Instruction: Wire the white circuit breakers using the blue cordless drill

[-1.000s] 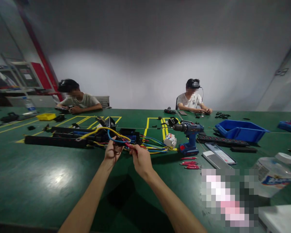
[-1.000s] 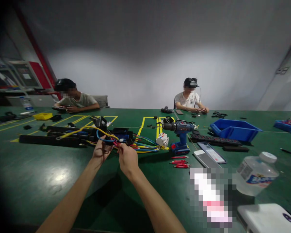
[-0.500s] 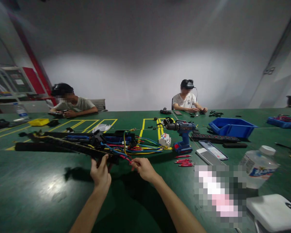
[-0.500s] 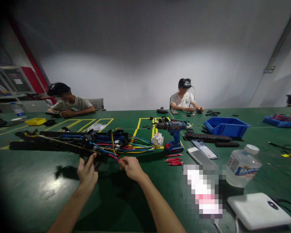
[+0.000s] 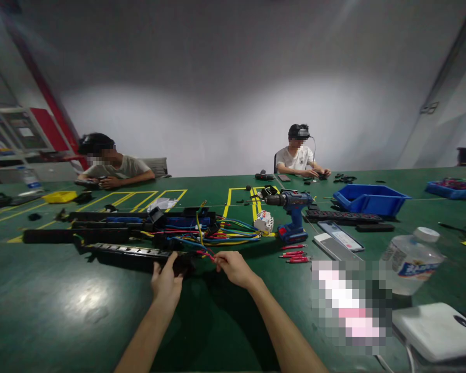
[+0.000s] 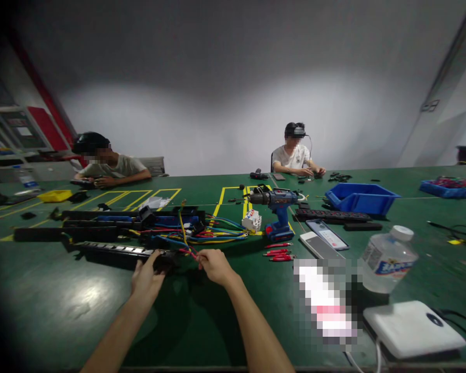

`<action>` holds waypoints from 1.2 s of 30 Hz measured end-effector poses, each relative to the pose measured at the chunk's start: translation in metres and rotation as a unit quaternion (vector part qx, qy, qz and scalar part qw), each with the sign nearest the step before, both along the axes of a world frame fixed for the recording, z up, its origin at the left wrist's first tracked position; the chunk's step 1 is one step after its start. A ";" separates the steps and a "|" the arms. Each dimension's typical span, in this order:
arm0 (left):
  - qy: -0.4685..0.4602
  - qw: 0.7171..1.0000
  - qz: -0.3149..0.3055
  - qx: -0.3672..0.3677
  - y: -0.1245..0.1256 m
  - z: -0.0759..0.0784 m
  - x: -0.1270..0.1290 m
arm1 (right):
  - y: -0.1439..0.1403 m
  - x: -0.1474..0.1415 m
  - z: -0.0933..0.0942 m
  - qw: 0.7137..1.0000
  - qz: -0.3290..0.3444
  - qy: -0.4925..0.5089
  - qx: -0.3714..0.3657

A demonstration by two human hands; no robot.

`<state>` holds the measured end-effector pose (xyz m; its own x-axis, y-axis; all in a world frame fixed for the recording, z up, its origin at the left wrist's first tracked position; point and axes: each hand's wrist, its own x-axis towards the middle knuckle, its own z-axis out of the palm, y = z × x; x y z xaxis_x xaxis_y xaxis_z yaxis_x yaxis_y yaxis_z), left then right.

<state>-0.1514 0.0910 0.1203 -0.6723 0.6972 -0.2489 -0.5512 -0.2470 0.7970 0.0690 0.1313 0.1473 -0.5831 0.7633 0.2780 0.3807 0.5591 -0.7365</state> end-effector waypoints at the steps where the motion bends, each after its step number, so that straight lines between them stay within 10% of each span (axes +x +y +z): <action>1: -0.005 1.000 -0.013 -0.003 0.000 0.000 -0.001 | 0.002 0.000 -0.001 1.000 -0.008 -0.005 0.000; 9: 0.156 0.984 -0.086 -0.026 -0.021 -0.005 -0.016 | 0.015 0.007 -0.010 0.998 -0.051 -0.029 0.009; 16: 0.616 0.782 -0.097 0.007 -0.017 0.003 -0.038 | 0.021 0.009 -0.018 0.994 -0.097 -0.035 0.030; 24: 0.696 0.710 -0.106 0.008 0.009 0.000 -0.046 | 0.031 0.010 -0.026 0.982 -0.184 -0.007 0.041; 30: 0.710 0.699 -0.083 0.003 0.005 -0.004 -0.040 | 0.037 0.028 -0.037 0.980 -0.194 0.012 0.032; 36: 0.632 0.769 -0.093 0.029 0.000 0.001 -0.033 | 0.040 0.039 -0.032 0.986 -0.165 0.003 0.023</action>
<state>-0.1846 0.0909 0.1213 -0.2399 0.7953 0.5567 0.6239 -0.3130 0.7161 0.1077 0.1713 0.1155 -0.3035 0.8974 0.3203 0.5432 0.4391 -0.7156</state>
